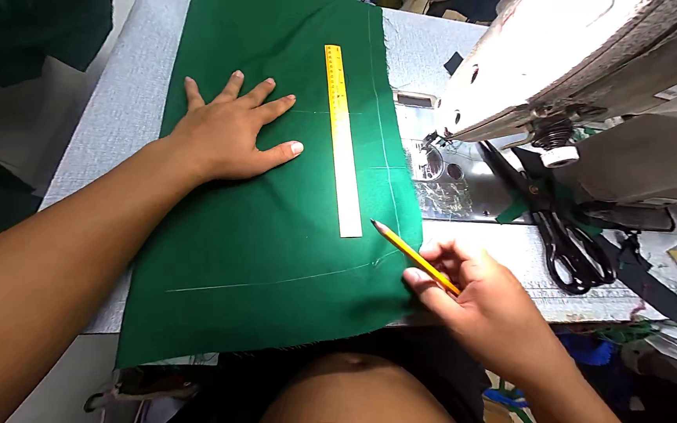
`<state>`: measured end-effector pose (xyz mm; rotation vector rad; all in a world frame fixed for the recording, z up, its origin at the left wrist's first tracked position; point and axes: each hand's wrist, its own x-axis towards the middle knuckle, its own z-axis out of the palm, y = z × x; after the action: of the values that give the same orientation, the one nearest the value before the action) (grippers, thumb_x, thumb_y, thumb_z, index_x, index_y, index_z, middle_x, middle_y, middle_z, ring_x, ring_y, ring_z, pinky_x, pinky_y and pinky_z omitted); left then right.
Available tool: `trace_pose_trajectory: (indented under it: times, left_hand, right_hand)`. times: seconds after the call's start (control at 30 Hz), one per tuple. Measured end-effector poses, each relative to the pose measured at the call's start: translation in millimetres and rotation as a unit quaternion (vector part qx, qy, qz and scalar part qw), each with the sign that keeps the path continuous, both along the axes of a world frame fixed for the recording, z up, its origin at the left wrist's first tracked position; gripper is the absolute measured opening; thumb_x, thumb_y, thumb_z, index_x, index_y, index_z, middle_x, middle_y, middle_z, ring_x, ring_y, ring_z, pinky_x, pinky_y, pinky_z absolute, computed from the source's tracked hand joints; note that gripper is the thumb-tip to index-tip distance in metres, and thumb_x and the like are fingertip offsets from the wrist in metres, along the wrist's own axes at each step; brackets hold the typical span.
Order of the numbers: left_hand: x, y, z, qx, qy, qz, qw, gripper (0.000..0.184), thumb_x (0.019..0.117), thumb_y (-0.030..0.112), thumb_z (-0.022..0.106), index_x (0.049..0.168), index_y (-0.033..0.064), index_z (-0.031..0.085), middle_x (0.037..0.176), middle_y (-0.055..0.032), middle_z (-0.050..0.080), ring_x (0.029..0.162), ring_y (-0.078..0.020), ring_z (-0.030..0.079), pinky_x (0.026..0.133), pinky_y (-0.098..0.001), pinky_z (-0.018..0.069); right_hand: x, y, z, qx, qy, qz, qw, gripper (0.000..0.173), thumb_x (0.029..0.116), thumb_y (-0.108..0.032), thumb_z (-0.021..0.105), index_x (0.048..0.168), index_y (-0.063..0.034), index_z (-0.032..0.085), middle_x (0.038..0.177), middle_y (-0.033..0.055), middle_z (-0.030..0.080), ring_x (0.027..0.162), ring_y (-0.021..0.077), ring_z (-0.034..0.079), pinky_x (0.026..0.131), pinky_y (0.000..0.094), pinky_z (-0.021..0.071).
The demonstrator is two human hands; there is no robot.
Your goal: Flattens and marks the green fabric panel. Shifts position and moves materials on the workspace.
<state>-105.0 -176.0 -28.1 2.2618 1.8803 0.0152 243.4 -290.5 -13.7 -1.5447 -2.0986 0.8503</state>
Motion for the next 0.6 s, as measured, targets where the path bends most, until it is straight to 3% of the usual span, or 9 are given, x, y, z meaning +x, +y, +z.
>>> trace_pose_trajectory:
  times: [0.07,0.13,0.6]
  left_hand:
    - [1.2,2.2,1.6,-0.014,0.006,0.003,1.0,0.093,0.0862,0.086,0.021,0.163,0.0346,0.025,0.171,-0.0066,0.021,0.156,-0.0452,0.012,0.105,-0.0878,0.0026]
    - [1.4,6.1,4.1,-0.023,0.012,0.001,1.0,0.092,0.0868,0.086,0.021,0.164,0.035,0.023,0.171,-0.0063,0.02,0.156,-0.0446,0.011,0.105,-0.0875,0.0012]
    - [-1.8,19.6,3.9,-0.035,-0.001,0.005,0.999,0.084,0.0919,0.081,0.02,0.164,0.0372,0.02,0.173,-0.003,0.013,0.157,-0.0422,0.004,0.107,-0.0865,-0.0007]
  right_hand:
    - [3.0,-0.6,-1.4,-0.043,0.019,-0.016,0.999,0.035,0.0863,-0.035,0.07,0.118,-0.0252,0.058,0.068,-0.0145,0.059,0.052,-0.0028,0.053,0.045,0.0159,0.0448]
    - [4.7,-0.6,-3.7,-0.051,0.024,-0.027,0.998,0.042,0.0858,-0.034,0.07,0.125,-0.0271,0.058,0.067,-0.0143,0.06,0.051,-0.0016,0.054,0.044,0.0175,0.0463]
    - [3.8,-0.8,-9.3,-0.007,0.003,-0.027,1.0,0.039,0.0859,-0.035,0.068,0.123,-0.024,0.06,0.072,-0.0138,0.06,0.055,-0.004,0.053,0.048,0.0137,0.0459]
